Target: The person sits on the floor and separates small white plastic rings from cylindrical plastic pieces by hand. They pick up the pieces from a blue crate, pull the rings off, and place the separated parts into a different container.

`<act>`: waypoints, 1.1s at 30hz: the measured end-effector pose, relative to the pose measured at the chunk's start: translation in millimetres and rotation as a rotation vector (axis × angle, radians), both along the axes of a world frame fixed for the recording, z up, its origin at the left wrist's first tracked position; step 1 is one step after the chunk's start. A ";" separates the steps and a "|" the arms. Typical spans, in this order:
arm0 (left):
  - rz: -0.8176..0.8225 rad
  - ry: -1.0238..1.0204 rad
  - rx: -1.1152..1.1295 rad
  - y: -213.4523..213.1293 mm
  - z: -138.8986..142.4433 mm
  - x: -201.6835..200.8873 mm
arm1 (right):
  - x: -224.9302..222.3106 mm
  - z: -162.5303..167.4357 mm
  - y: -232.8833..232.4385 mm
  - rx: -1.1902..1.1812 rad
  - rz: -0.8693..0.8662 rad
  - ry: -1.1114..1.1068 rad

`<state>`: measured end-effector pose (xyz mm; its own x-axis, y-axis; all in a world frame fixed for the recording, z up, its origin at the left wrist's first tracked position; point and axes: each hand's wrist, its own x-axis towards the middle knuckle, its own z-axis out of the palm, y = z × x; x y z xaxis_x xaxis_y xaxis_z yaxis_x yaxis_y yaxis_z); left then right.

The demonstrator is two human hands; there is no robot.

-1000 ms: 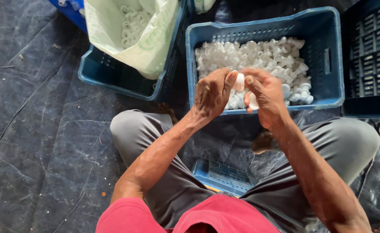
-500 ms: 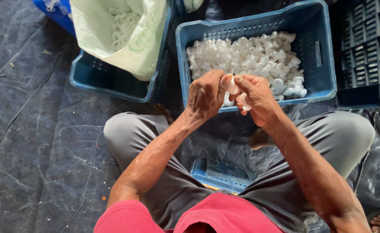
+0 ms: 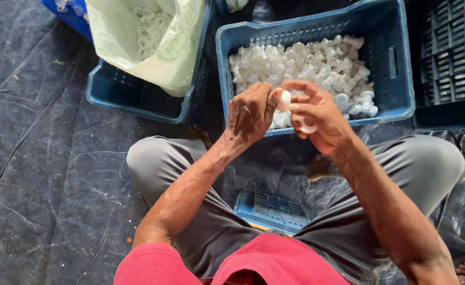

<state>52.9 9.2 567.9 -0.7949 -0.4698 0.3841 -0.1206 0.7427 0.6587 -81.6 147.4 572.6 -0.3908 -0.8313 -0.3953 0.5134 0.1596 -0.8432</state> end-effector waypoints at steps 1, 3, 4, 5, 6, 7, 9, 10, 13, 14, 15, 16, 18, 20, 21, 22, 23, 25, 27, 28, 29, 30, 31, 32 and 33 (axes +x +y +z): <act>0.012 -0.016 0.021 -0.9 0.9 0.9 | -1.4 0.1 1.1 0.035 -0.050 -0.046; -0.001 0.008 0.003 -1.3 1.4 1.9 | -3.0 -2.5 0.1 0.105 -0.082 -0.110; -0.011 0.018 -0.004 -0.9 1.0 2.2 | -3.1 -5.0 -1.3 0.141 -0.066 -0.132; -0.021 0.010 -0.029 -0.1 0.1 2.3 | -3.0 -8.1 -3.3 0.177 -0.057 -0.156; -0.034 0.004 -0.055 0.3 -1.2 2.3 | -2.6 -11.0 -3.4 0.143 -0.030 -0.151; -0.043 -0.001 -0.083 1.3 -3.1 1.4 | -1.9 -14.1 -4.2 0.107 0.000 -0.144; -0.043 0.003 -0.052 1.9 -8.0 1.2 | -1.8 -18.2 -2.7 0.067 0.022 -0.078; -0.039 0.005 -0.042 1.4 -11.1 0.2 | -1.8 -19.5 -2.0 0.057 0.011 -0.015; 0.002 0.007 0.204 -2.3 -22.8 -4.9 | 1.3 -20.3 2.4 -0.095 0.015 0.434; 0.000 -0.038 0.493 -5.2 -27.3 -6.9 | 3.5 -19.7 4.0 -0.163 0.017 0.625; -0.003 -0.086 0.785 -8.4 -32.1 -9.2 | 4.7 -18.6 5.6 -0.153 0.015 0.684; -0.005 -0.134 1.076 -12.6 -37.0 -10.8 | 5.3 -16.9 7.6 -0.142 0.015 0.743; 0.114 -0.331 1.260 -24.0 -46.5 -12.5 | 2.8 -12.3 11.2 -0.151 -0.021 0.780; 0.157 -0.356 1.283 -32.5 -55.0 -11.4 | -7.3 -5.3 16.4 -0.191 -0.086 0.737; 0.139 -0.281 1.212 -35.0 -58.5 -10.0 | -12.5 -1.8 19.1 -0.249 -0.141 0.471; 0.114 -0.207 1.138 -36.0 -61.7 -9.6 | -18.7 2.1 22.5 -0.304 -0.197 0.208; 0.167 -0.194 1.124 -36.2 -64.9 -9.3 | -25.7 6.0 26.6 -0.359 -0.257 -0.049; 0.208 -0.205 1.096 -30.8 -72.0 -10.8 | -35.8 10.9 32.4 -0.467 -0.306 -0.398; 0.133 -0.176 1.038 -21.8 -80.9 -11.3 | -44.9 13.7 39.8 -0.453 -0.371 -0.573; 0.116 -0.214 1.047 -15.0 -86.9 -13.4 | -50.1 14.4 43.1 -0.379 -0.405 -0.580; 0.098 -0.252 1.051 -9.5 -93.4 -21.1 | -56.0 15.0 46.4 -0.377 -0.392 -0.536; 0.138 -0.292 1.138 -0.6 -101.3 -34.6 | -61.3 15.8 50.7 -0.369 -0.385 -0.496; 0.188 -0.337 1.226 12.6 -109.6 -51.5 | -67.3 17.0 56.2 -0.354 -0.377 -0.462; 0.250 -0.382 1.317 27.6 -115.9 -71.9 | -73.7 18.8 61.2 -0.390 -0.411 -0.425; 0.122 -0.309 1.340 45.2 -120.8 -97.5 | -79.4 20.5 67.0 -0.415 -0.434 -0.394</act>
